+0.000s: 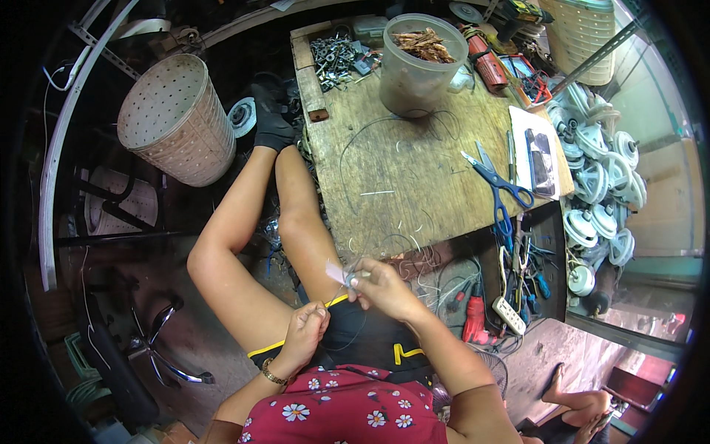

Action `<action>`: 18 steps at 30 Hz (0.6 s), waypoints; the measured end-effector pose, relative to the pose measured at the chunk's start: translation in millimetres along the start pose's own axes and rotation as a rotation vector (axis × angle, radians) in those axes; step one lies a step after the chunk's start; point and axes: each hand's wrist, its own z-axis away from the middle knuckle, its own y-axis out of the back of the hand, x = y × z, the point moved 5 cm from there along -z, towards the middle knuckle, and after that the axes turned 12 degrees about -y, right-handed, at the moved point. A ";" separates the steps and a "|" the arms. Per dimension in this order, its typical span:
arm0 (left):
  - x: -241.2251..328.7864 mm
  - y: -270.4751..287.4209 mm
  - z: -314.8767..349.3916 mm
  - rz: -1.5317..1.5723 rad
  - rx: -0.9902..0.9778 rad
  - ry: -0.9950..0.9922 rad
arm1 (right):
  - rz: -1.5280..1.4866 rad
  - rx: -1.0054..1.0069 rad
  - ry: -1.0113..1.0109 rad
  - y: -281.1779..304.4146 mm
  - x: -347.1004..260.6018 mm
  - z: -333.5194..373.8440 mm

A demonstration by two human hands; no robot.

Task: The person winds thin copper wire around a small rectangular component by hand and secures it with pieces of adhesive tape using a utility knife.

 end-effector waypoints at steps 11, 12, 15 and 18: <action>-2.5 1.5 -1.4 -0.004 -0.002 -0.001 | -0.007 -0.010 -0.022 -6.8 1.9 4.8; -1.3 1.5 -2.0 -0.025 0.003 -0.018 | -0.013 -0.017 -0.022 -5.6 2.7 4.4; 1.5 0.2 -3.4 -0.058 0.018 -0.061 | -0.009 -0.004 -0.011 -5.7 3.3 4.9; 4.9 -3.5 -4.5 -0.052 0.022 -0.074 | 0.012 -0.023 -0.046 -12.1 -1.7 8.7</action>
